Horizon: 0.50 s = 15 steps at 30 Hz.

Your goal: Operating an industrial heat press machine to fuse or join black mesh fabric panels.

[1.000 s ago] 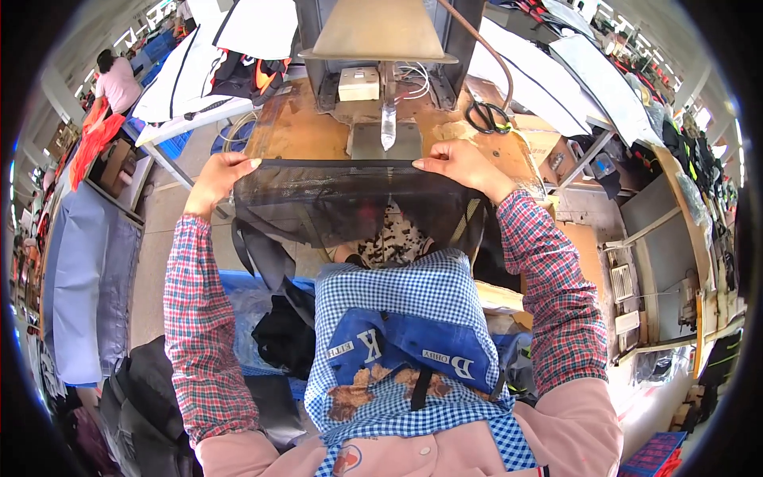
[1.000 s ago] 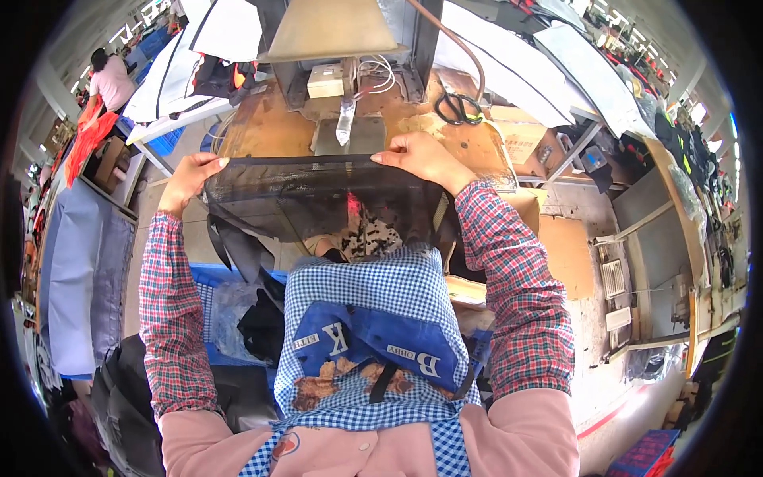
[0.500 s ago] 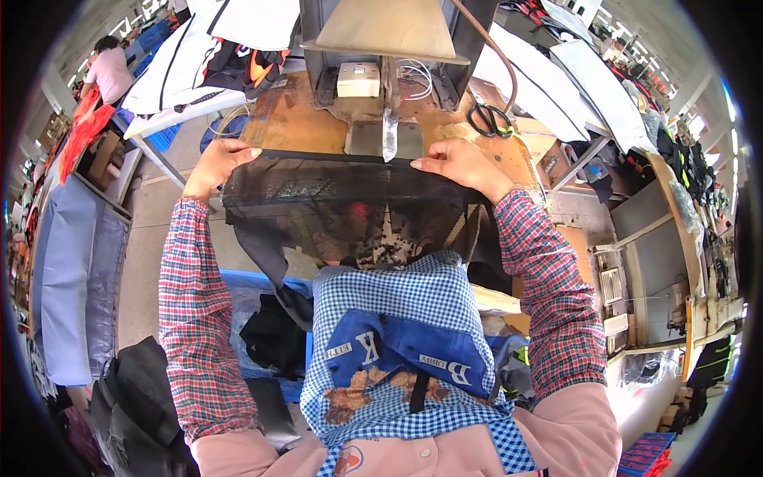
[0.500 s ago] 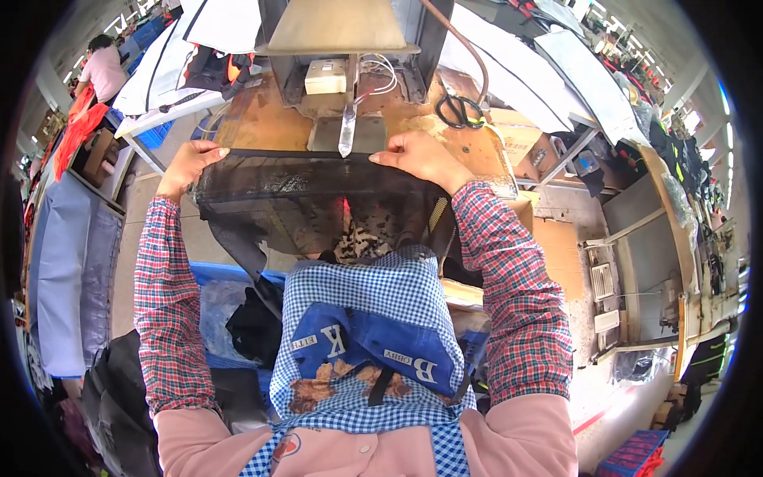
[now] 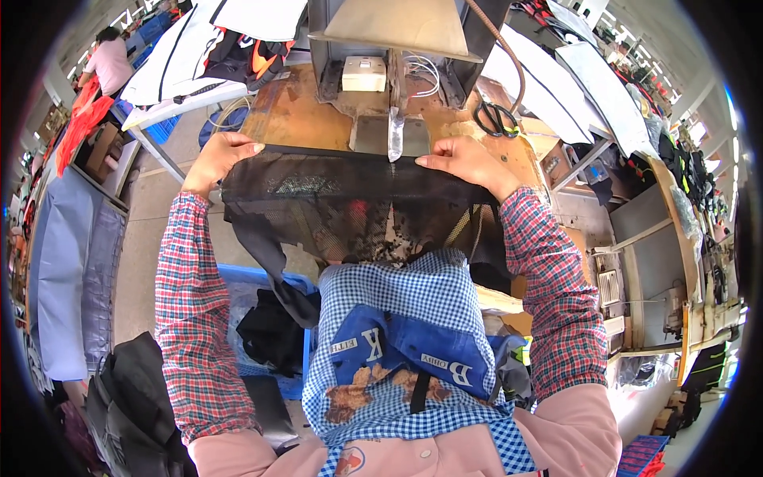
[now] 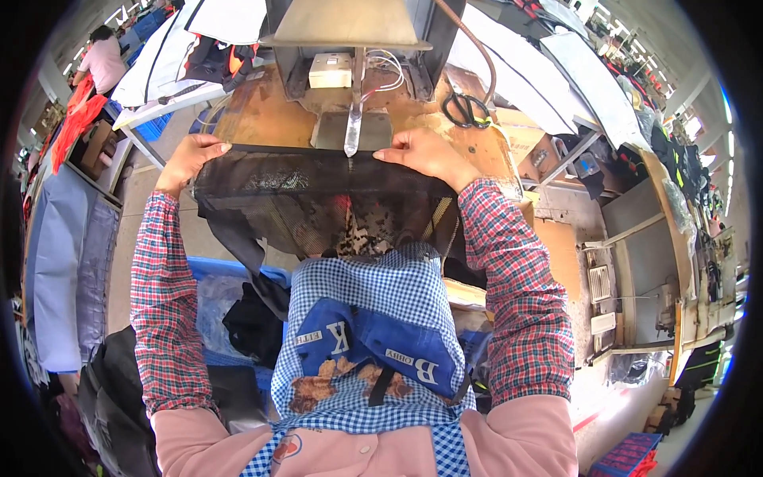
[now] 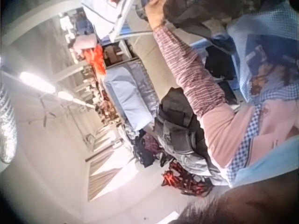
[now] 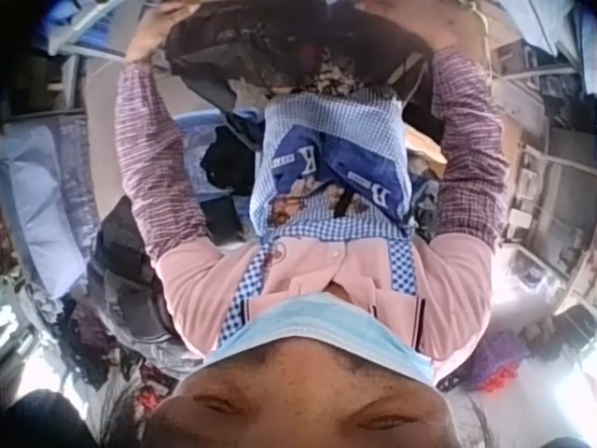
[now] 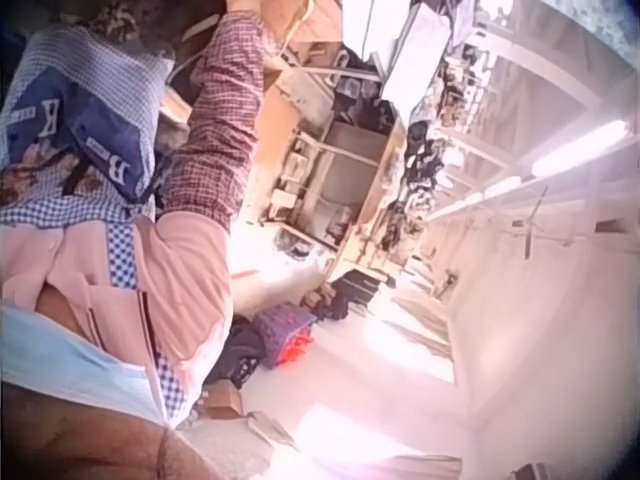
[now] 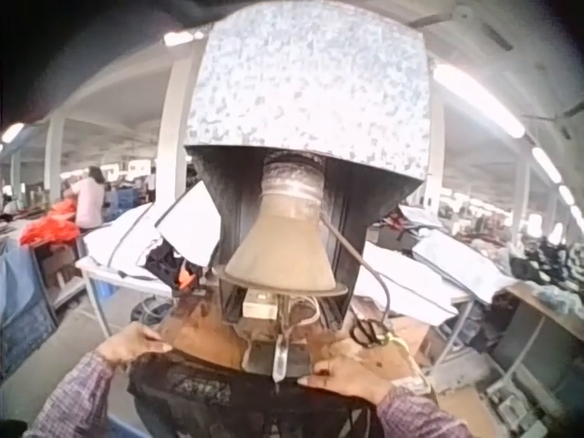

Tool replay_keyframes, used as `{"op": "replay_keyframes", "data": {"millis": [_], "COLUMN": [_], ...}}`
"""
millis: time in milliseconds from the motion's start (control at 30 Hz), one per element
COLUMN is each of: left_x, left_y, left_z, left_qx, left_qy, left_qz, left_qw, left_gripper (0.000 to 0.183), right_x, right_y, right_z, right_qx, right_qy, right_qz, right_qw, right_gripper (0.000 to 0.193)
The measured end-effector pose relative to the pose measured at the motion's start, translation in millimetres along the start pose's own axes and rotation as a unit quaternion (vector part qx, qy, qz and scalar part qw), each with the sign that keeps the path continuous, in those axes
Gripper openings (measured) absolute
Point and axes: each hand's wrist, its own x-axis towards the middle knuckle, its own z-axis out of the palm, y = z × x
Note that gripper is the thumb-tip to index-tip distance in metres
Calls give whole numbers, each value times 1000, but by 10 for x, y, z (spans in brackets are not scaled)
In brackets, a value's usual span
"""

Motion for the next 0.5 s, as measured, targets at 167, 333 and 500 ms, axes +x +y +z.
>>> {"op": "replay_keyframes", "data": {"millis": [167,333,500], "left_x": [3,2,-60], "left_y": [-12,-19,58], "left_z": [-27,-60,-92], "left_qx": [-4,16,17], "left_qy": [-16,-25,-39], "left_qz": [-19,-4,-17], "left_qw": [1000,1000,999], "left_gripper": [28,29,29], "right_x": [45,122,116], "right_y": [43,122,94], "right_z": [-2,-28,-60], "right_qx": [-7,29,27], "right_qy": [-19,-56,-70], "right_qz": [-17,-22,-21], "right_qw": [1000,998,997], "right_gripper": [37,36,35]}}
